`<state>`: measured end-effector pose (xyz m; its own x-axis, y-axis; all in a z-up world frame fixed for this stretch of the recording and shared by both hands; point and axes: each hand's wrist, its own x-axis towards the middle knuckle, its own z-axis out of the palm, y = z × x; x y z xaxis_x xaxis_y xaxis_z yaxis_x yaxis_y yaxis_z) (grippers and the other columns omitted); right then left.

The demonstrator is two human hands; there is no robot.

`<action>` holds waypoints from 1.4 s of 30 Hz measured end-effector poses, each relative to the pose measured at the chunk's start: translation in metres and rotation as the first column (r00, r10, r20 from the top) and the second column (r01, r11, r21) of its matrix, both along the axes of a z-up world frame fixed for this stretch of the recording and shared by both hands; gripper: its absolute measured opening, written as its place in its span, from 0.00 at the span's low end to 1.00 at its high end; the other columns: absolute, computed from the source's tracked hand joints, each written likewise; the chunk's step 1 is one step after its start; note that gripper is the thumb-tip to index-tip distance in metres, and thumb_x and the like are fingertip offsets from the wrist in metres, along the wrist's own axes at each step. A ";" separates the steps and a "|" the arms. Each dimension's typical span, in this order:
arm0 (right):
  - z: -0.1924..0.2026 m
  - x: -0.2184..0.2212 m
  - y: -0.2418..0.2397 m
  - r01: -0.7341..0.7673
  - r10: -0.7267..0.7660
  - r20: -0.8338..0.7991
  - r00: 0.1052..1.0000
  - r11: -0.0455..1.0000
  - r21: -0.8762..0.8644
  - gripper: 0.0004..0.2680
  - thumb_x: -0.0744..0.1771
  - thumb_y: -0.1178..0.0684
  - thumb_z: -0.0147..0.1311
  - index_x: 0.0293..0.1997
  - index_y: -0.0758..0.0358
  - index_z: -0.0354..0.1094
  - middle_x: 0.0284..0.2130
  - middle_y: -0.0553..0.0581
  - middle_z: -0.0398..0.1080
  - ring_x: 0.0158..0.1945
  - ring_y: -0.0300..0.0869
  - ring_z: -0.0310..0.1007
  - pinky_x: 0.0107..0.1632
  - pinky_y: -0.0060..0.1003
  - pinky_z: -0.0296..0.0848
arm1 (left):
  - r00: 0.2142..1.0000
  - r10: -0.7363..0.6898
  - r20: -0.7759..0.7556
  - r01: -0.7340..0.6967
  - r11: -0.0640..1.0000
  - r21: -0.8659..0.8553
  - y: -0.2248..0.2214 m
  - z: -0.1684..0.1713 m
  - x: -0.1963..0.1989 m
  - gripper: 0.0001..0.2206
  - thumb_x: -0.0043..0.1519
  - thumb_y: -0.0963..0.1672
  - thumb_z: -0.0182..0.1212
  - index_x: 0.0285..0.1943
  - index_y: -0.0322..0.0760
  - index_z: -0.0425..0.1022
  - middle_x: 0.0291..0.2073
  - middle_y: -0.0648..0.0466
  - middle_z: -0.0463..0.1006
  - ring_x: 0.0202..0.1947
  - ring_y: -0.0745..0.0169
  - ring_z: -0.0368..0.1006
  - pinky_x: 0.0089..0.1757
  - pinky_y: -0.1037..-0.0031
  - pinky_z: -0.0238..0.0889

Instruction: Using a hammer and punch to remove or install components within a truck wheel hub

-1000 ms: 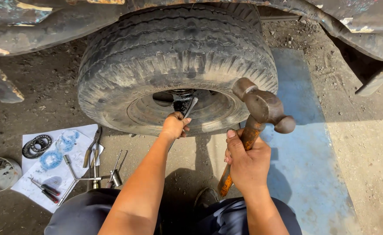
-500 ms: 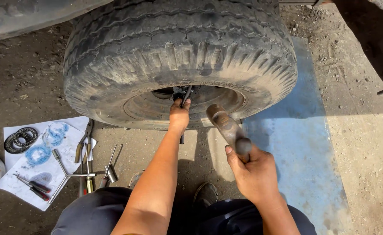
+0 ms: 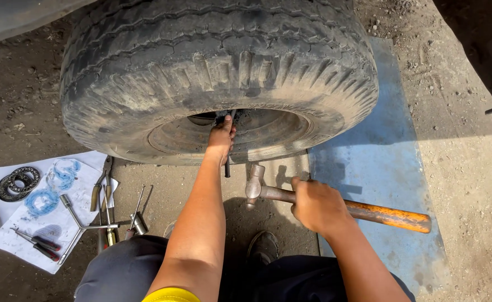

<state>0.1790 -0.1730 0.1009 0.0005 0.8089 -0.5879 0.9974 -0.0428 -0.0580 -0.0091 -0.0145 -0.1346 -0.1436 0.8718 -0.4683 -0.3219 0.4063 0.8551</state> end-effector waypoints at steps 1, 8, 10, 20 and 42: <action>-0.019 -0.007 -0.004 -0.113 0.109 0.103 0.989 0.993 0.041 0.15 0.62 0.59 0.48 0.52 0.57 0.74 0.39 0.61 0.79 0.47 0.57 0.81 0.50 0.50 0.79 | 1.000 0.015 0.018 -0.015 1.000 0.006 -0.001 -0.001 0.001 0.23 0.70 0.56 0.48 0.31 0.37 0.71 0.16 0.61 0.59 0.13 0.71 0.57 0.17 0.82 0.51; -0.275 0.010 0.002 -0.315 0.329 0.205 0.922 0.944 -0.097 0.08 0.62 0.61 0.52 0.42 0.69 0.73 0.31 0.67 0.77 0.32 0.62 0.80 0.27 0.63 0.74 | 0.986 0.154 -0.060 -0.147 0.984 0.095 0.023 -0.052 0.012 0.20 0.67 0.53 0.59 0.27 0.38 0.72 0.16 0.58 0.67 0.15 0.72 0.62 0.18 0.83 0.51; -0.260 -0.002 -0.037 -0.307 0.319 0.171 0.932 0.947 -0.096 0.08 0.64 0.62 0.50 0.42 0.70 0.76 0.32 0.67 0.78 0.37 0.62 0.80 0.33 0.64 0.76 | 0.988 0.149 -0.026 -0.147 0.986 0.084 0.014 -0.029 0.012 0.20 0.68 0.53 0.58 0.27 0.38 0.71 0.14 0.58 0.65 0.12 0.71 0.59 0.16 0.82 0.51; -0.268 -0.041 -0.071 -0.436 0.459 0.096 0.883 0.879 -0.191 0.12 0.67 0.56 0.44 0.35 0.58 0.80 0.29 0.57 0.80 0.40 0.53 0.83 0.37 0.49 0.81 | 0.991 0.132 -0.019 -0.129 0.986 0.109 0.024 -0.036 0.007 0.20 0.68 0.52 0.57 0.26 0.39 0.70 0.12 0.59 0.61 0.09 0.73 0.53 0.15 0.82 0.46; -0.257 -0.026 -0.042 -0.425 0.397 0.153 0.905 0.864 0.272 0.11 0.70 0.53 0.43 0.37 0.60 0.76 0.22 0.57 0.78 0.30 0.53 0.83 0.33 0.55 0.78 | 0.964 0.080 -0.252 -0.062 0.995 0.076 0.001 -0.054 -0.003 0.22 0.65 0.56 0.59 0.27 0.38 0.76 0.18 0.53 0.73 0.24 0.64 0.72 0.29 0.73 0.64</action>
<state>0.1534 -0.2149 -0.1562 -0.3287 0.8815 -0.3389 0.9223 0.3768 0.0857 -0.0119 -0.0138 -0.1888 -0.3129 0.8833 -0.3490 -0.1160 0.3291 0.9371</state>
